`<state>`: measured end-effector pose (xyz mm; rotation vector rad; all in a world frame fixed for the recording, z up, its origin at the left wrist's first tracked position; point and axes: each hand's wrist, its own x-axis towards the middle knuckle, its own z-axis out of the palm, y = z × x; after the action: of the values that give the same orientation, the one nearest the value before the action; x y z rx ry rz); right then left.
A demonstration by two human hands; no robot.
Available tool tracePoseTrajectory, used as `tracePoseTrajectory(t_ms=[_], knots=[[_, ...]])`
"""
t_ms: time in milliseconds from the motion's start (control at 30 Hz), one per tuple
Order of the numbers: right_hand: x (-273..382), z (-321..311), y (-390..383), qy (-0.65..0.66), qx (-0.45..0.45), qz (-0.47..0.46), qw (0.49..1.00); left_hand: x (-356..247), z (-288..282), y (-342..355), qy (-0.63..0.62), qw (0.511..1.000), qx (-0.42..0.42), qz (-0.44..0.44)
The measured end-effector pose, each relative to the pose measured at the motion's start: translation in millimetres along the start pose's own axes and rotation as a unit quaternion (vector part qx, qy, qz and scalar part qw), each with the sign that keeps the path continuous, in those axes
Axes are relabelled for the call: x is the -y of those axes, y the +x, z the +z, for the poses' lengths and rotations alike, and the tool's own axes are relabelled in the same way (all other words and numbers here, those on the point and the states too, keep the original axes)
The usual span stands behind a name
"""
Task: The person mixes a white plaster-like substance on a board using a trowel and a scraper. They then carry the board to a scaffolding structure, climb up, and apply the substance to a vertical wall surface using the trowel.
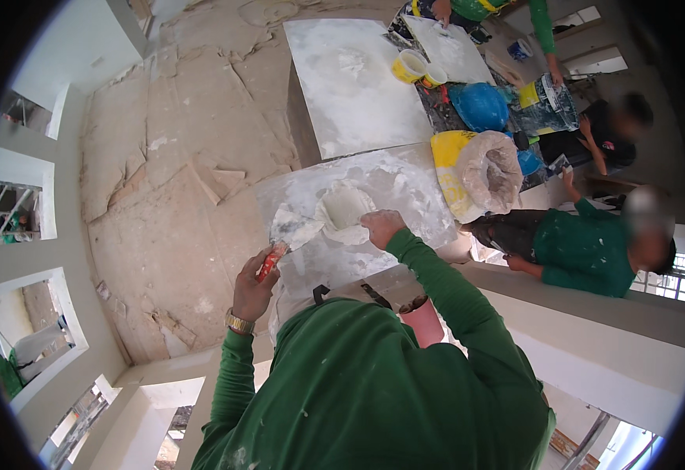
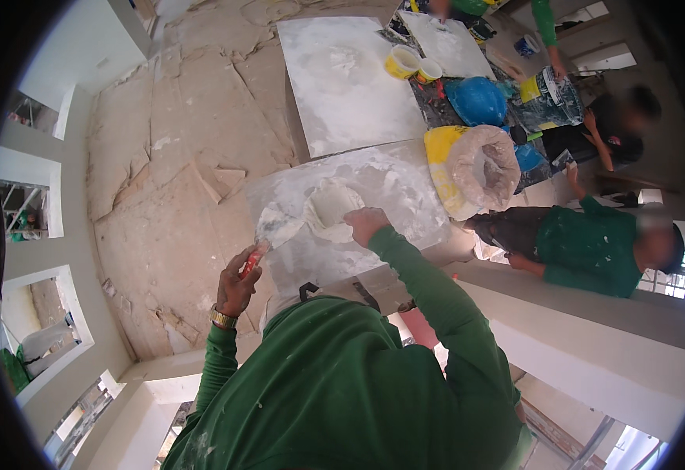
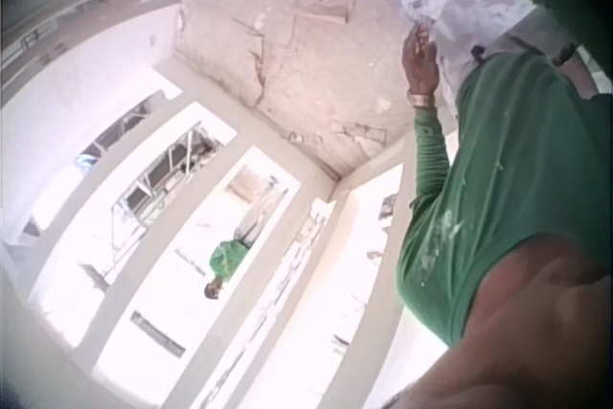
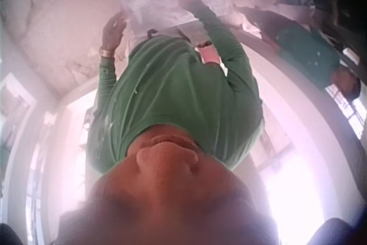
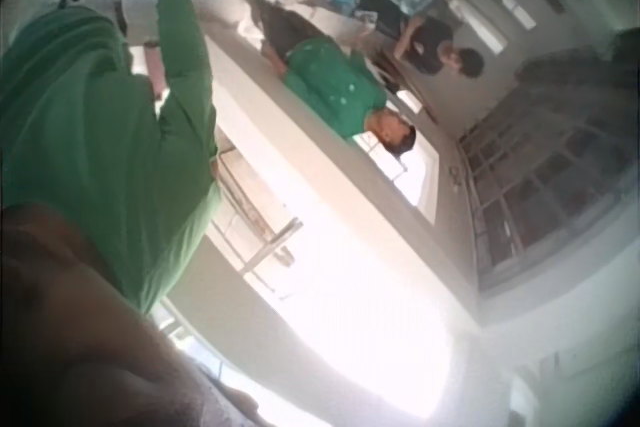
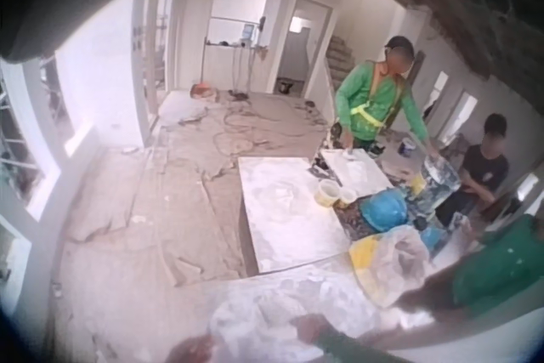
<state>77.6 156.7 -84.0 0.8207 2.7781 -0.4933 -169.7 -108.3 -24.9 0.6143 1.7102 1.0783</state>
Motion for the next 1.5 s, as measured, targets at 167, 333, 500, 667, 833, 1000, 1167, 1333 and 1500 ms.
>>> tracePoseTrajectory(t_ms=[167, 333, 500, 667, 833, 1000, 1167, 1333, 1500], knots=[[3.0, -18.3, -14.6, 0.237, -0.149, 0.178, 0.943, -2.1, 26.0, 1.7, -0.183, 0.968, 0.122, -0.119], [49.1, -2.2, -30.6, 0.24, -0.256, 0.163, 0.922, -28.7, 82.0, 12.1, -0.353, 0.889, 0.211, -0.202], [89.6, 6.6, -51.9, 0.201, -0.258, 0.16, 0.931, -17.8, 107.7, 38.8, -0.422, 0.842, 0.23, -0.244], [88.3, -0.7, -84.8, 0.204, -0.365, 0.18, 0.891, -15.1, 96.5, 53.5, -0.42, 0.833, 0.246, -0.264], [85.0, -14.0, -113.6, 0.172, -0.328, 0.172, 0.913, -17.3, 84.8, 49.6, -0.434, 0.805, 0.271, -0.299], [94.1, 19.0, -89.7, 0.095, -0.33, 0.075, 0.936, -18.5, 89.8, 51.9, -0.467, 0.778, 0.295, -0.298], [47.5, 13.3, -54.2, 0.089, -0.295, 0.138, 0.941, -23.8, 89.0, 41.8, -0.467, 0.785, 0.279, -0.297], [69.7, -7.5, -100.3, 0.14, -0.352, 0.008, 0.925, -26.1, 88.2, 33.1, -0.512, 0.765, 0.261, -0.292], [71.5, 34.7, -73.6, 0.089, -0.33, -0.01, 0.94, -11.0, 102.2, 38.4, -0.476, 0.794, 0.257, -0.278]])
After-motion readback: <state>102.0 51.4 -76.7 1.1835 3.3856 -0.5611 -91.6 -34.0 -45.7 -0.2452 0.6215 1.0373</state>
